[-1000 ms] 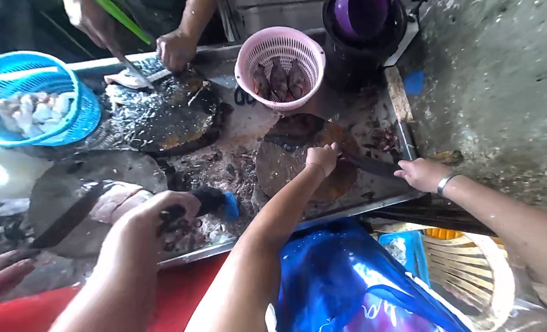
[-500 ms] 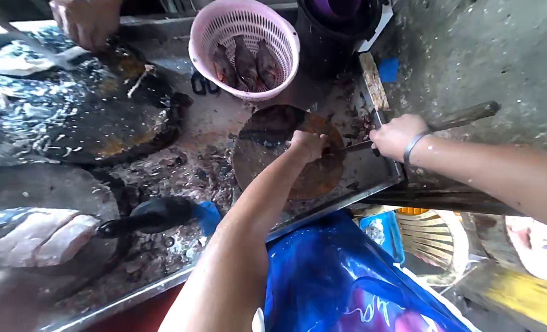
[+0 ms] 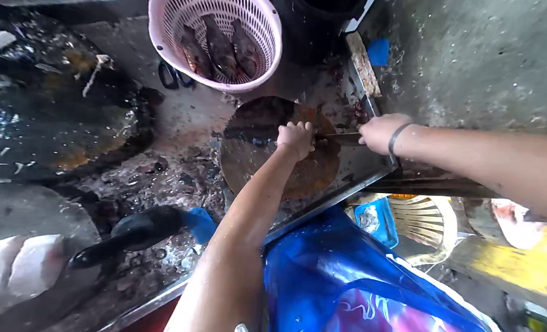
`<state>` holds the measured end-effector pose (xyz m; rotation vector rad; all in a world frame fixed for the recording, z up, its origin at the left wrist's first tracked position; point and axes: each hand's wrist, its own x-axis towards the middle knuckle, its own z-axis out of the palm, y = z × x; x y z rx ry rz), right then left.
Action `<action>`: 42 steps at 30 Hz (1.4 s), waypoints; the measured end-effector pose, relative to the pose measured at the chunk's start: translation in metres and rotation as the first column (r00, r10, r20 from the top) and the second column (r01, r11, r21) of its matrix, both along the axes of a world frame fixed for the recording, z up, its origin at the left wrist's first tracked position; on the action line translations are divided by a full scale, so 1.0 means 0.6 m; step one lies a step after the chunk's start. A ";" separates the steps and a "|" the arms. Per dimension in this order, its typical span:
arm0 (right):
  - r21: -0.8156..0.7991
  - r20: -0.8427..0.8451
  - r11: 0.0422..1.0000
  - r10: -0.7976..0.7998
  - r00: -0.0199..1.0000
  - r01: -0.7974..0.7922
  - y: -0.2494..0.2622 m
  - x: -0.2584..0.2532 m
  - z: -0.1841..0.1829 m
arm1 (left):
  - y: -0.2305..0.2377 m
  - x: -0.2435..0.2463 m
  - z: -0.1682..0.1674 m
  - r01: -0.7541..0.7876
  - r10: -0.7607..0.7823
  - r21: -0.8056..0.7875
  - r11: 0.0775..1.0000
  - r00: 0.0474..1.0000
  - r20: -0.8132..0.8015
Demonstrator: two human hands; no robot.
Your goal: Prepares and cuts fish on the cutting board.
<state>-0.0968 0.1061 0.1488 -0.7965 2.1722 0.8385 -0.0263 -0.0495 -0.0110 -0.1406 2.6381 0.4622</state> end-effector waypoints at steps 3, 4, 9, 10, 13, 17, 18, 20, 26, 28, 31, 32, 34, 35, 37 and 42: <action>-0.011 0.158 0.928 -0.367 0.917 0.373 0.061 -0.020 -0.032 | 0.011 -0.003 0.000 0.001 -0.003 -0.057 0.998 1.000 -0.028; 0.002 0.225 0.828 -0.547 0.806 0.561 0.085 -0.023 -0.041 | 0.015 -0.001 -0.002 0.007 -0.008 -0.078 0.997 1.000 -0.024; -0.094 0.084 0.924 -0.364 0.927 0.371 0.106 0.001 -0.057 | 0.045 0.032 0.004 -0.061 0.058 -0.071 0.996 0.997 -0.051; -0.138 0.075 0.923 -0.353 0.933 0.360 0.105 0.016 -0.064 | 0.055 0.043 0.007 -0.105 0.101 -0.060 0.993 0.993 -0.063; -0.446 0.177 0.658 -0.599 0.781 0.607 0.175 0.049 -0.166 | 0.082 0.067 0.006 -0.236 0.234 -0.032 0.971 0.970 -0.071; -0.176 0.399 0.484 -0.761 0.512 0.857 0.208 0.011 -0.163 | 0.072 0.066 0.010 -0.189 0.187 -0.051 0.981 0.981 -0.052; -0.208 0.330 0.604 -0.696 0.637 0.769 0.207 0.005 -0.153 | 0.071 0.060 0.014 -0.161 0.158 -0.062 0.985 0.986 -0.045; -0.272 0.253 0.722 -0.584 0.771 0.636 0.203 0.004 -0.131 | 0.072 0.052 0.019 -0.129 0.127 -0.083 0.988 0.991 -0.034; -0.289 0.087 0.932 -0.201 0.976 0.218 0.196 -0.029 -0.058 | 0.074 0.042 0.023 -0.124 0.129 -0.137 0.983 0.991 0.030; -0.217 0.043 0.975 -0.045 0.998 0.053 0.182 -0.028 -0.031 | 0.075 0.038 0.023 -0.129 0.136 -0.139 0.982 0.990 0.041; -0.164 -0.006 0.984 0.065 0.998 -0.065 0.147 -0.013 -0.007 | 0.078 0.039 0.024 -0.124 0.129 -0.146 0.981 0.991 0.025; -0.161 -0.017 0.986 0.052 0.999 -0.054 0.129 -0.004 -0.004 | 0.080 0.042 0.024 -0.124 0.127 -0.146 0.981 0.992 0.013; -0.177 -0.035 0.984 -0.032 0.999 0.025 0.094 0.011 -0.009 | 0.083 0.050 0.025 -0.155 0.155 -0.131 0.979 0.988 -0.015; -0.189 -0.020 0.979 -0.087 0.996 0.082 0.084 0.015 -0.017 | 0.086 0.057 0.025 -0.184 0.182 -0.117 0.976 0.983 -0.026; -0.215 0.077 0.951 -0.211 0.974 0.223 0.092 0.005 -0.043 | 0.088 0.065 0.024 -0.249 0.247 -0.095 0.964 0.968 -0.036; -0.161 0.521 0.352 -0.763 0.382 0.922 0.209 -0.017 -0.177 | 0.105 0.071 0.013 -0.256 0.249 -0.120 0.959 0.966 -0.074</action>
